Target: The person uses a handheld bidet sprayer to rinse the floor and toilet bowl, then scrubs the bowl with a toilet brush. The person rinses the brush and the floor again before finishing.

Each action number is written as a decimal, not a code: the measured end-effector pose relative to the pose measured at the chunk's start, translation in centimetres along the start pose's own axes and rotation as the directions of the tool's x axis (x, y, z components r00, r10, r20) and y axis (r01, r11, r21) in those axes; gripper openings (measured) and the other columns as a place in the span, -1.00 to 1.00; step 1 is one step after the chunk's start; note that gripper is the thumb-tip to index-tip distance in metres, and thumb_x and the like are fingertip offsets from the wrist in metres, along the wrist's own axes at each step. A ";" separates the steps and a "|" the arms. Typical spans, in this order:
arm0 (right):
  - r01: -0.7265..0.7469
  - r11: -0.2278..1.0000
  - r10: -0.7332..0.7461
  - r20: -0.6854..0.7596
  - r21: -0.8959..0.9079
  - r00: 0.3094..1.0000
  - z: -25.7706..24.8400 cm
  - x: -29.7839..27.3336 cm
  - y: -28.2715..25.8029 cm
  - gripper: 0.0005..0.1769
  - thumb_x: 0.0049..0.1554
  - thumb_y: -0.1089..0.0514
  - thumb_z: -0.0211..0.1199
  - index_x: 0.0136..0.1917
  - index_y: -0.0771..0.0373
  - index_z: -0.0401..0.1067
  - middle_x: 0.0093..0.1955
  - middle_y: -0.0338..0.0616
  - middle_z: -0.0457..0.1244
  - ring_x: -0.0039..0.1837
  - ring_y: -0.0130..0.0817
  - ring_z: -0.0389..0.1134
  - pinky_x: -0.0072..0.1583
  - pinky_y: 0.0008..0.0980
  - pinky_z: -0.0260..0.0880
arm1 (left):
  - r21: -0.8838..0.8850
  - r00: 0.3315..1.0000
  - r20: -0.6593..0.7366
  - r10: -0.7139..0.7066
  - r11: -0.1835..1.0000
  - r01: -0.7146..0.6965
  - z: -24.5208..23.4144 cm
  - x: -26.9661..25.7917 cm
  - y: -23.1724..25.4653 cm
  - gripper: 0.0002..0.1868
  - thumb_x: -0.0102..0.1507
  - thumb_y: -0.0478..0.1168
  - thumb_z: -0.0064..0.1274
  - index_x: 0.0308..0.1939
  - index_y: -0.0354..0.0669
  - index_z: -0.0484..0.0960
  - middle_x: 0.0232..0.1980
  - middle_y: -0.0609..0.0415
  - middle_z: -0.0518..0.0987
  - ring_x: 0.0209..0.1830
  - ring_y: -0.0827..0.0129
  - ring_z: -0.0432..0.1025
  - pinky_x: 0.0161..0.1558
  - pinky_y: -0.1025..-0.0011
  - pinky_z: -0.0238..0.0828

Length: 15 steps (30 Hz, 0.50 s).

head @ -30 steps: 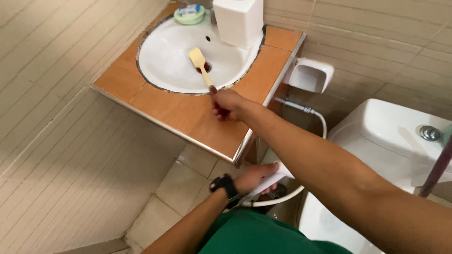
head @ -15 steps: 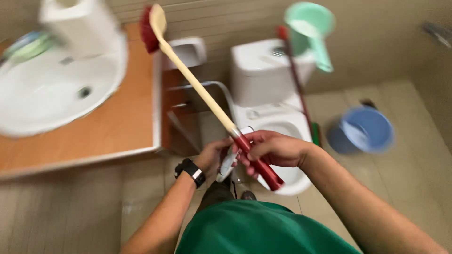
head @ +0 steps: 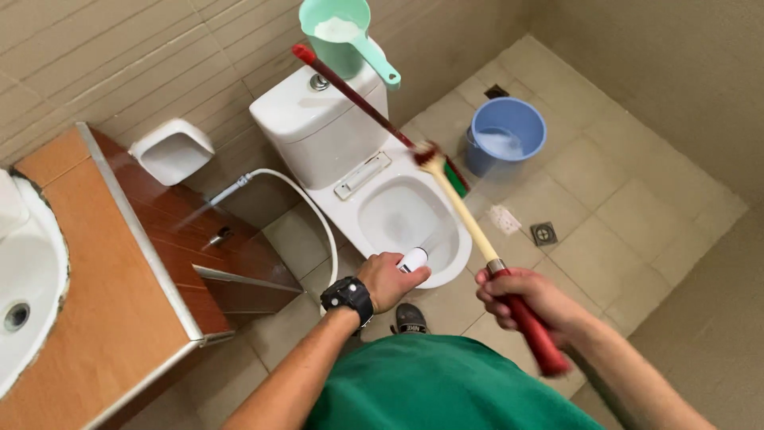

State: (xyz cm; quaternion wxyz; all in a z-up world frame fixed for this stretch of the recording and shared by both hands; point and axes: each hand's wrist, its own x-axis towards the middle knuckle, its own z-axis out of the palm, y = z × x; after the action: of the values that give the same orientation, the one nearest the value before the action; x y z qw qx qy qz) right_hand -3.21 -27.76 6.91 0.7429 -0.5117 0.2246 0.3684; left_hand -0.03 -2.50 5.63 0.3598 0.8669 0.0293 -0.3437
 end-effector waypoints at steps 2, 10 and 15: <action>-0.010 0.999 0.012 -0.054 0.047 0.998 -0.8 4.5 2.5 -0.84 0.02 0.33 0.17 -0.06 0.30 0.36 -0.25 -0.08 0.16 -0.34 -0.37 0.15 -0.38 -0.41 0.17 | 0.019 0.999 0.006 -0.038 0.999 0.038 -0.7 -0.4 -0.3 -0.33 0.02 0.45 0.02 -0.28 -0.04 0.71 -0.26 0.01 0.69 -0.06 0.15 0.58 -0.07 0.33 0.50; 0.043 0.780 0.256 -0.380 0.625 0.889 -5.4 37.4 13.6 -0.51 -0.03 0.51 -0.10 0.13 0.30 0.38 0.12 0.11 0.34 0.18 0.00 0.38 0.31 0.05 0.37 | 0.057 0.995 0.029 -0.095 0.994 0.093 -6.0 -4.3 -0.4 -0.15 -0.05 0.48 -0.04 -0.03 -0.11 0.70 0.10 -0.09 0.63 0.19 0.14 0.49 0.14 0.28 0.44; -0.086 0.919 0.247 -0.392 0.384 0.886 -2.8 37.5 12.2 -0.73 0.07 0.17 0.10 0.08 0.15 0.31 -0.01 -0.20 0.29 0.06 -0.29 0.35 0.18 -0.26 0.37 | 0.052 0.990 0.034 -0.140 0.989 0.138 -8.6 -7.0 -0.1 -0.06 -0.12 0.50 -0.07 0.01 -0.16 0.68 0.11 -0.12 0.61 0.22 0.14 0.47 0.16 0.25 0.43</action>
State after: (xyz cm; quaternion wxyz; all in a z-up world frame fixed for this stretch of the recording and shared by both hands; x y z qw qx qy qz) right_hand 10.94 -15.93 -28.05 0.7195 -0.4161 0.4903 0.2623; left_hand -0.45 4.49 14.25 0.3136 0.8648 0.0744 -0.3850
